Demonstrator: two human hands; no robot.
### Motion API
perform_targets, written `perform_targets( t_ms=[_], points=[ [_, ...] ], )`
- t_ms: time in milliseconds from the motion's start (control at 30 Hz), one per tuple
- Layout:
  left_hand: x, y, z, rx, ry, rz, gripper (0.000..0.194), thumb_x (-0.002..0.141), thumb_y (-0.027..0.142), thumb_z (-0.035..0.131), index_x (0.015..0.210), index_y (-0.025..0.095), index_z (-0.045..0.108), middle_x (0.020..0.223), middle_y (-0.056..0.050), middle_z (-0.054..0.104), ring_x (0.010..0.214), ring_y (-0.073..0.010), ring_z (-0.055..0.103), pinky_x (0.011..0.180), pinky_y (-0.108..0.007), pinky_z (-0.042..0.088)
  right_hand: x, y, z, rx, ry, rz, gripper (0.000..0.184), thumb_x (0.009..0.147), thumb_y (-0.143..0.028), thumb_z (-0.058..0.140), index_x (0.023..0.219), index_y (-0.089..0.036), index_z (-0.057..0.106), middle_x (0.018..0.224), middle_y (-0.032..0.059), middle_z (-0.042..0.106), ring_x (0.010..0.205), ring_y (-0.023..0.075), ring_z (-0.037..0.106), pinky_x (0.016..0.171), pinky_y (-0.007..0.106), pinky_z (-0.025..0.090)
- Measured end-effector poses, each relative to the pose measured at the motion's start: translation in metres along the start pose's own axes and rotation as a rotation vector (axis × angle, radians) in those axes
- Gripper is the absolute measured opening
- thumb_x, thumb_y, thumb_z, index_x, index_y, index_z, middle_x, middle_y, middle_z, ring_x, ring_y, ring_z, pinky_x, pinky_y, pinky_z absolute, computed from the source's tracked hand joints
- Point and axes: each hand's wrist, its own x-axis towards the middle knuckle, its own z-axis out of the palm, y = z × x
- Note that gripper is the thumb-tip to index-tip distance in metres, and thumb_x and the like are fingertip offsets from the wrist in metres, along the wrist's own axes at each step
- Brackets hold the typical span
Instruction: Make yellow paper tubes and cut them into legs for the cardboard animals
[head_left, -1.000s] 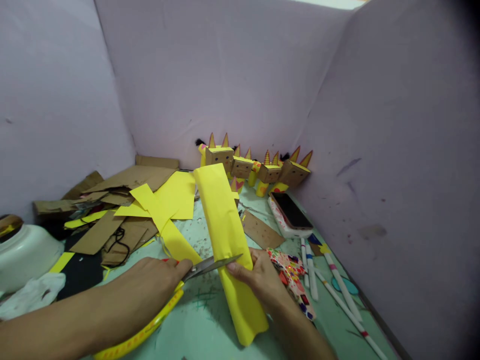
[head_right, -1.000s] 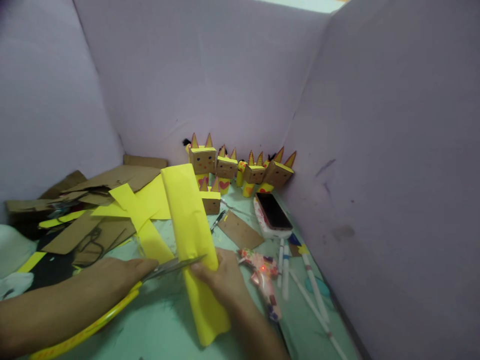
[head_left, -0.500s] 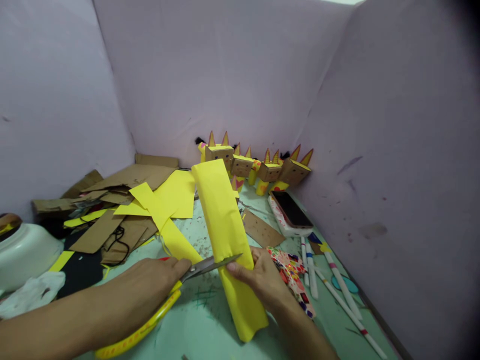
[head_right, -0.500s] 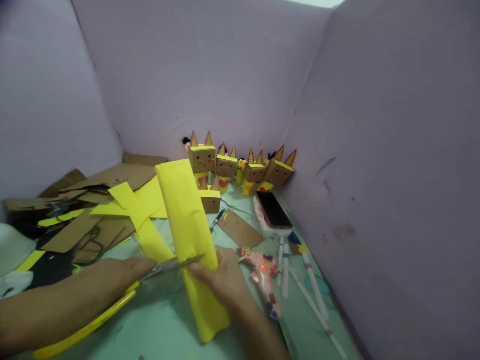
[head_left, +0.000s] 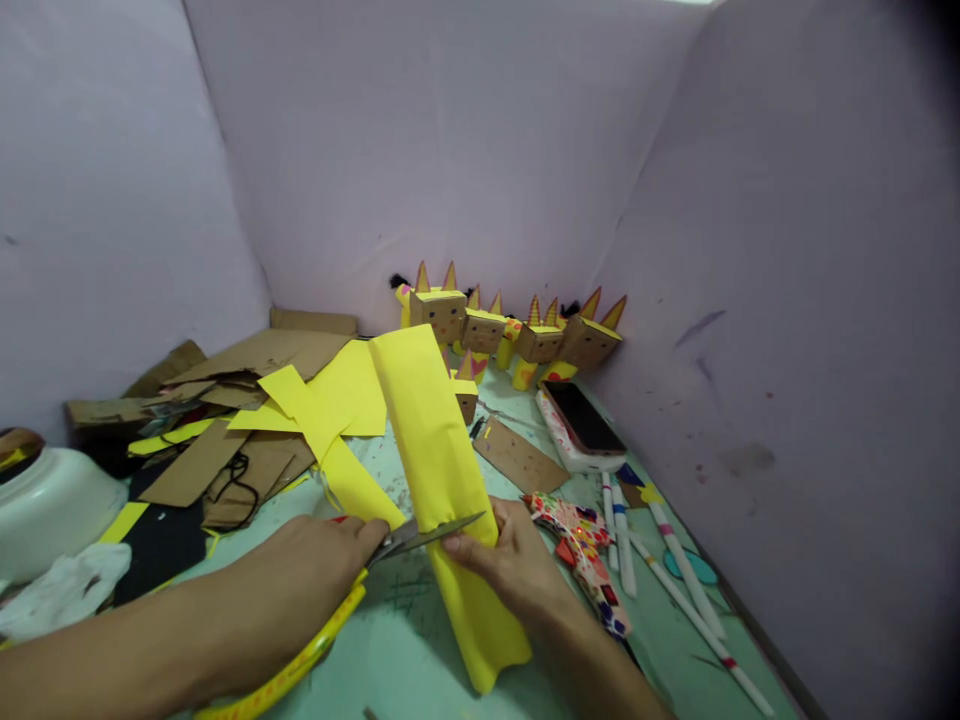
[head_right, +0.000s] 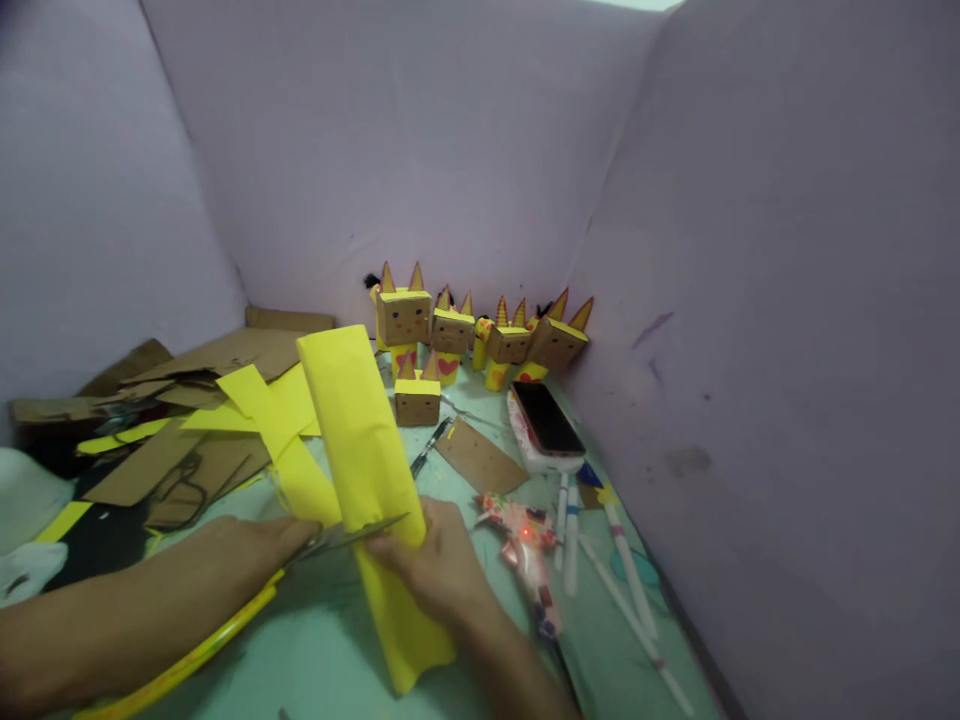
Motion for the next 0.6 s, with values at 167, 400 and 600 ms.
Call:
perform_targets(
  t_ms=[167, 400, 600],
  points=[
    [0.0054, -0.0020, -0.0008, 0.041, -0.016, 0.000, 0.036, 0.084, 0.024, 0.029, 0.094, 0.022, 0.063, 0.080, -0.006, 0.069, 0.075, -0.0233, 0.064, 0.079, -0.034, 0.047, -0.0018, -0.0016, 0.0016, 0.006, 0.040, 0.035, 0.026, 0.065, -0.035, 0.073, 0.078, -0.014, 0.066, 0.064, -0.0001, 0.059, 0.056, 0.0121, 0.049, 0.052, 0.022, 0.037],
    [0.0028, 0.0018, -0.0049, 0.016, -0.051, -0.019, 0.035, 0.083, 0.026, 0.031, 0.098, 0.023, 0.063, 0.079, -0.006, 0.070, 0.077, -0.0245, 0.065, 0.078, -0.034, 0.048, -0.0020, -0.0036, 0.0021, 0.048, 0.002, 0.071, 0.030, 0.065, -0.038, 0.073, 0.081, -0.013, 0.066, 0.069, 0.0021, 0.060, 0.060, 0.0138, 0.052, 0.054, 0.024, 0.039],
    [0.0049, -0.0016, -0.0047, -0.040, -0.058, 0.005, 0.034, 0.082, 0.027, 0.033, 0.098, 0.023, 0.063, 0.083, -0.004, 0.071, 0.085, -0.0236, 0.066, 0.079, -0.032, 0.048, -0.0024, -0.0004, 0.0021, 0.006, -0.014, 0.041, 0.027, 0.068, -0.037, 0.070, 0.080, -0.013, 0.066, 0.068, 0.0011, 0.057, 0.060, 0.0118, 0.048, 0.053, 0.022, 0.036]
  ],
)
